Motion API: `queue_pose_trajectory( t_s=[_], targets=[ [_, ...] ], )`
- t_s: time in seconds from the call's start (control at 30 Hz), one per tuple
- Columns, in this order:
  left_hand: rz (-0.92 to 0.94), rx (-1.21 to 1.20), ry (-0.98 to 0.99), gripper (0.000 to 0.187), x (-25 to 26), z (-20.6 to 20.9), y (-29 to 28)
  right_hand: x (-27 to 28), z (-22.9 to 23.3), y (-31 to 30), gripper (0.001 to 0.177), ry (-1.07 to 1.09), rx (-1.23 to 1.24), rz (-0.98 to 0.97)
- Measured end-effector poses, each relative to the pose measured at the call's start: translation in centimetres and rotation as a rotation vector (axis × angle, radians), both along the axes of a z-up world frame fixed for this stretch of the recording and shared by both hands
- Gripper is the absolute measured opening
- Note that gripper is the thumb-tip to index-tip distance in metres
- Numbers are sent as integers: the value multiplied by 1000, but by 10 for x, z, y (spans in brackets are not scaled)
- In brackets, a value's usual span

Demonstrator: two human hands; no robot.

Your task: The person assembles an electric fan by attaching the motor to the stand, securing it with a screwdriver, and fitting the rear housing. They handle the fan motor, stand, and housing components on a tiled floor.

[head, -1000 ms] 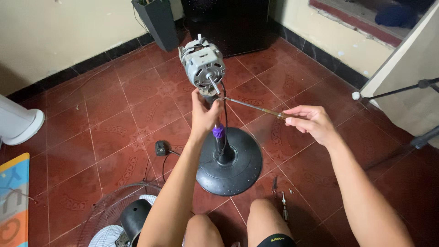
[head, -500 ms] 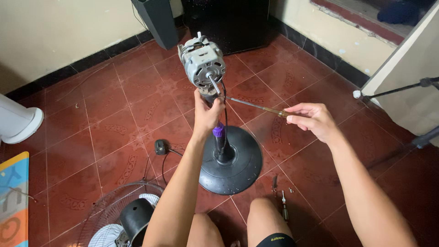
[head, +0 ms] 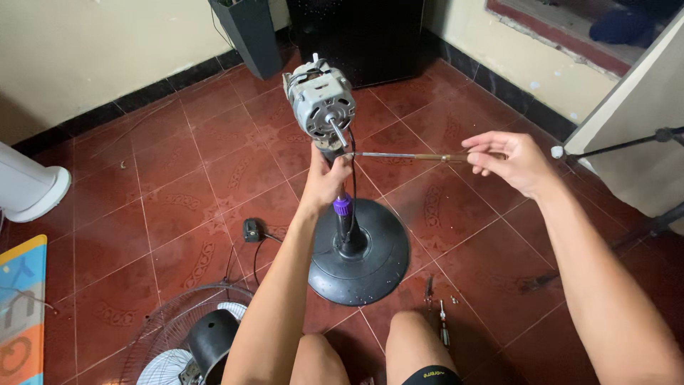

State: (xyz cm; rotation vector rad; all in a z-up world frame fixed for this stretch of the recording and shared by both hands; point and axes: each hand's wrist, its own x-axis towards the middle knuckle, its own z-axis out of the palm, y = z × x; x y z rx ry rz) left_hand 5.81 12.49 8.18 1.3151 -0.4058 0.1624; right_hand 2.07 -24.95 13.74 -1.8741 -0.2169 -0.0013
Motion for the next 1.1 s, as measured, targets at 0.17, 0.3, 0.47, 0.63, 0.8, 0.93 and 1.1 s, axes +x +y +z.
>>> queue_pose_trajectory(
  t_s=[0.17,0.3,0.47,0.63,0.8,0.93,1.1],
  targets=[
    [-52,16,29,54,5,-8,5,0,-15,-3,19,32,290,116],
    [6,103,1,50,9,-12,7,-1,-20,-6,20,12,317,82],
    [27,79,-30,50,8,-10,5,-1,-16,-2,21,59,373,23],
    [22,66,14,54,3,-7,4,-1,-13,1,23,-41,169,-49],
    [41,59,-11,58,1,0,2,-2,-10,2,22,-9,390,103],
    [31,9,-1,58,-1,-3,-2,-4,-7,4,21,-60,167,-62],
    [129,100,-139,50,5,-10,-2,-6,-1,5,21,-34,390,69]
  ],
)
